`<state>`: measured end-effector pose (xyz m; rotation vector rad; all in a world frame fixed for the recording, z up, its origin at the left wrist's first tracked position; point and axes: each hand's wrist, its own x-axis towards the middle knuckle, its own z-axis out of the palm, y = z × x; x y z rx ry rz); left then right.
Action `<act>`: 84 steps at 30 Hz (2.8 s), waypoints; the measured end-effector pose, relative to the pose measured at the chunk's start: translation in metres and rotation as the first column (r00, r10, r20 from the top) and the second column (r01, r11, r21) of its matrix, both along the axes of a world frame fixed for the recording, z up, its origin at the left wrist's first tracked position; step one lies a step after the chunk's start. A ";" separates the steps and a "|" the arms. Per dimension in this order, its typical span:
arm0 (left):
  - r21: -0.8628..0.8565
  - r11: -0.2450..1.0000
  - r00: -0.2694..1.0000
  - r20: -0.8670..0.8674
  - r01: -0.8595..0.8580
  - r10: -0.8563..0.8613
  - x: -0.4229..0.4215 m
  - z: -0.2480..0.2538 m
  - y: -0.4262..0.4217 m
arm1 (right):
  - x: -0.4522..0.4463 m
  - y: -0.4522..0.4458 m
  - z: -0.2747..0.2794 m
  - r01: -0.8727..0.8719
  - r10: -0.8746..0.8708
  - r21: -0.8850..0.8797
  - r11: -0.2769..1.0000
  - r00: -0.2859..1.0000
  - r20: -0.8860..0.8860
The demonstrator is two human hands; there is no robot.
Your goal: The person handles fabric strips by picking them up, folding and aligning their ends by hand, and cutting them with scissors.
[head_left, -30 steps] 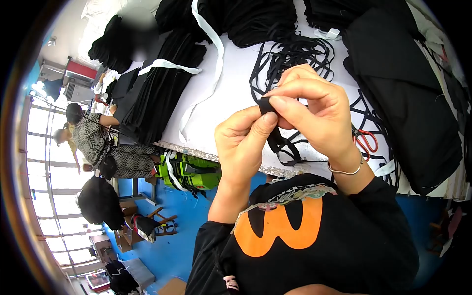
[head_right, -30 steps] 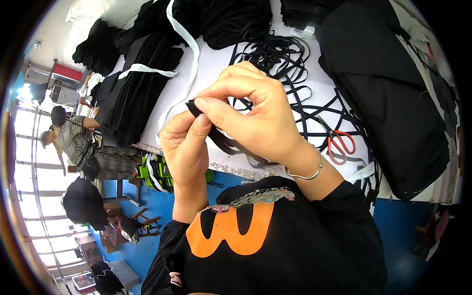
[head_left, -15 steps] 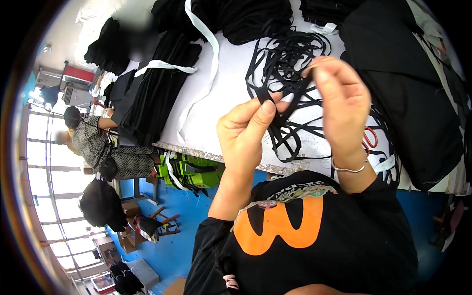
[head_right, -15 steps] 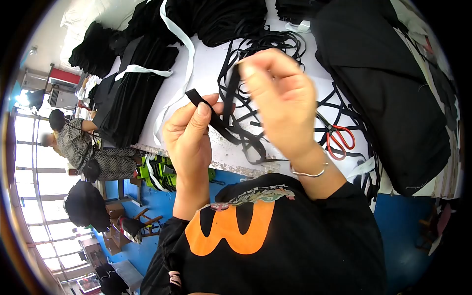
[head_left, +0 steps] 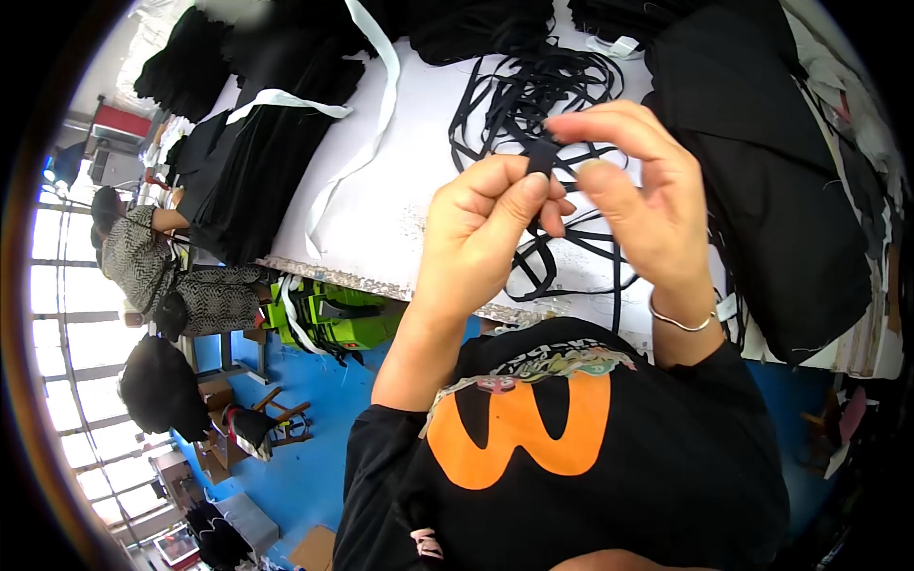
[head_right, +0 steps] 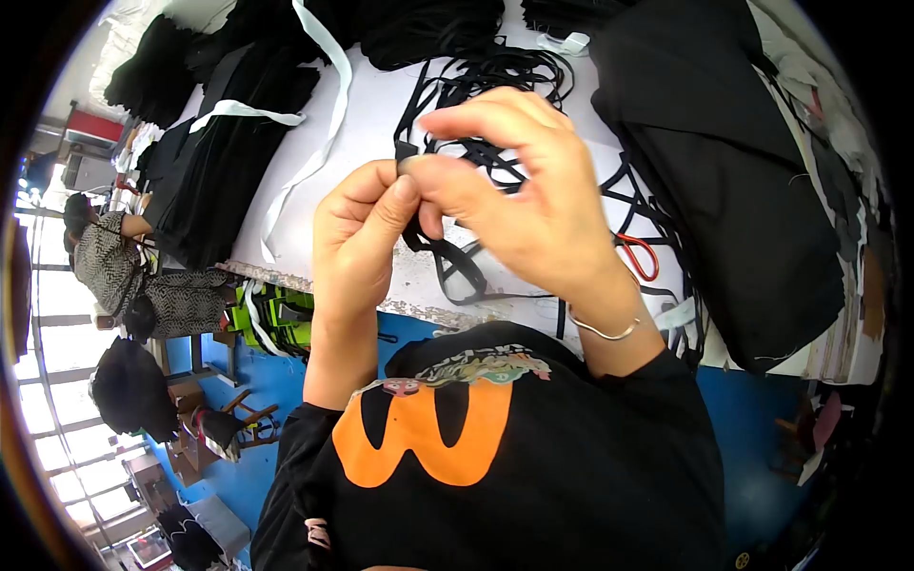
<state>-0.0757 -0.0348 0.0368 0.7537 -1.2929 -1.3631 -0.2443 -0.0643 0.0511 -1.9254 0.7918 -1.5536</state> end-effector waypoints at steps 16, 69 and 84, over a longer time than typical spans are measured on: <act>0.212 0.918 0.942 -0.085 0.335 -0.325 0.034 -0.042 0.024 | -0.030 -0.038 0.030 0.319 -0.294 -0.004 0.948 0.880 0.373; 0.080 0.997 0.988 0.153 0.009 -0.021 0.082 -0.058 0.026 | -0.082 -0.044 0.086 0.477 -0.386 -0.167 0.863 0.835 0.391; 0.281 0.953 0.967 0.188 0.115 -0.172 0.080 -0.141 -0.002 | -0.077 -0.034 0.096 0.235 -0.134 -0.232 0.944 0.915 0.381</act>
